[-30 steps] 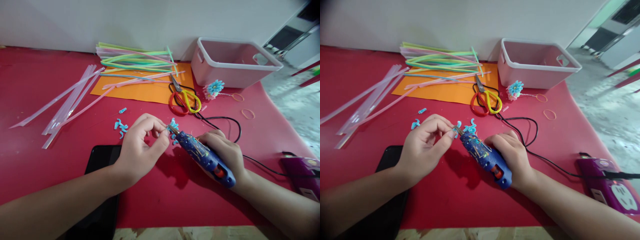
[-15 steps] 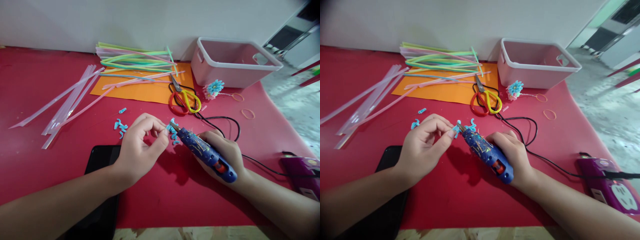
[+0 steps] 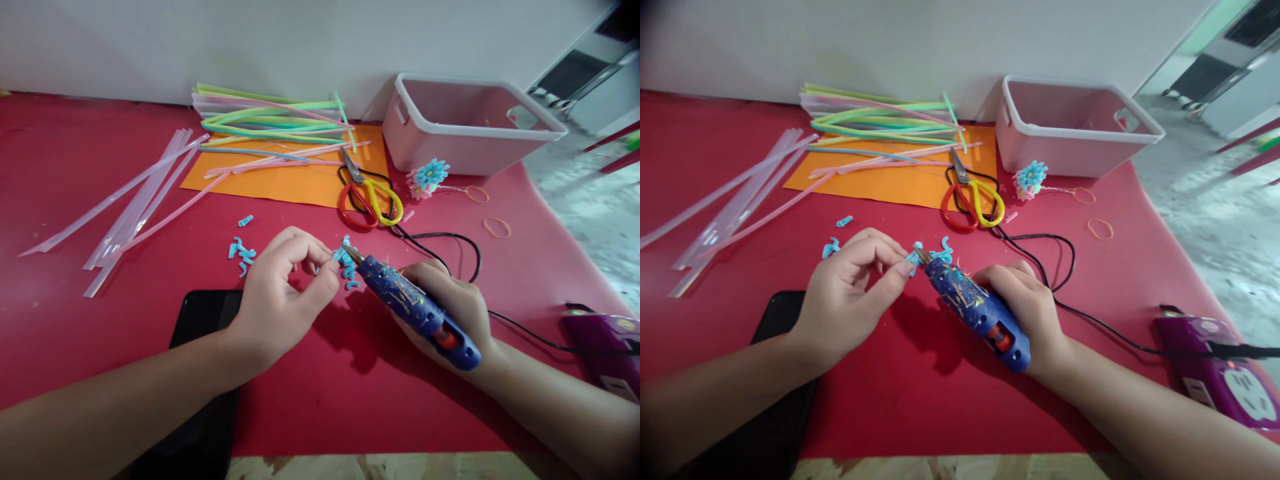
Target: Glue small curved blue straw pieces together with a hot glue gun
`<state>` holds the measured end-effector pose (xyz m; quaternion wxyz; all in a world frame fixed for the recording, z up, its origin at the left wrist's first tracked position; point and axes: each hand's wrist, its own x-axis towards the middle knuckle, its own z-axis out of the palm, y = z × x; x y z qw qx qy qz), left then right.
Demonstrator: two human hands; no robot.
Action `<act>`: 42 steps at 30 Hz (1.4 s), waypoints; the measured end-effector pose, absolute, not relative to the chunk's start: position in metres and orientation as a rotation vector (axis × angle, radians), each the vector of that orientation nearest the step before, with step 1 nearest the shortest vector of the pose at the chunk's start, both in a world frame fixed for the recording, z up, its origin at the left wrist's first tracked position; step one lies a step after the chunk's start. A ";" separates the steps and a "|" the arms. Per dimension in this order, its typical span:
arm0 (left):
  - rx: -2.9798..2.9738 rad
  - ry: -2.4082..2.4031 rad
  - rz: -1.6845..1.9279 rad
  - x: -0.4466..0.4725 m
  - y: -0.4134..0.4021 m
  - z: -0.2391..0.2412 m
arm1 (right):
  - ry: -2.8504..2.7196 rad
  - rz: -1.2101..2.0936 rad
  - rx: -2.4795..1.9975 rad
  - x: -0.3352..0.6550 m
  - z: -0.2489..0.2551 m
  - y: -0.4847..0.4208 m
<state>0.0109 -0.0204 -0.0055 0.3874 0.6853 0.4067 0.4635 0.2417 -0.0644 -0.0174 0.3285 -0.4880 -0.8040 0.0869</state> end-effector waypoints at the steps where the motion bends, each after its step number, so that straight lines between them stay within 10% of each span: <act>1: 1.743 1.036 1.178 0.011 -0.020 -0.006 | -2.104 0.226 -1.275 0.242 -0.017 -0.064; 42: 1.755 1.032 1.189 0.011 -0.021 -0.009 | -2.107 0.238 -1.270 0.240 -0.015 -0.064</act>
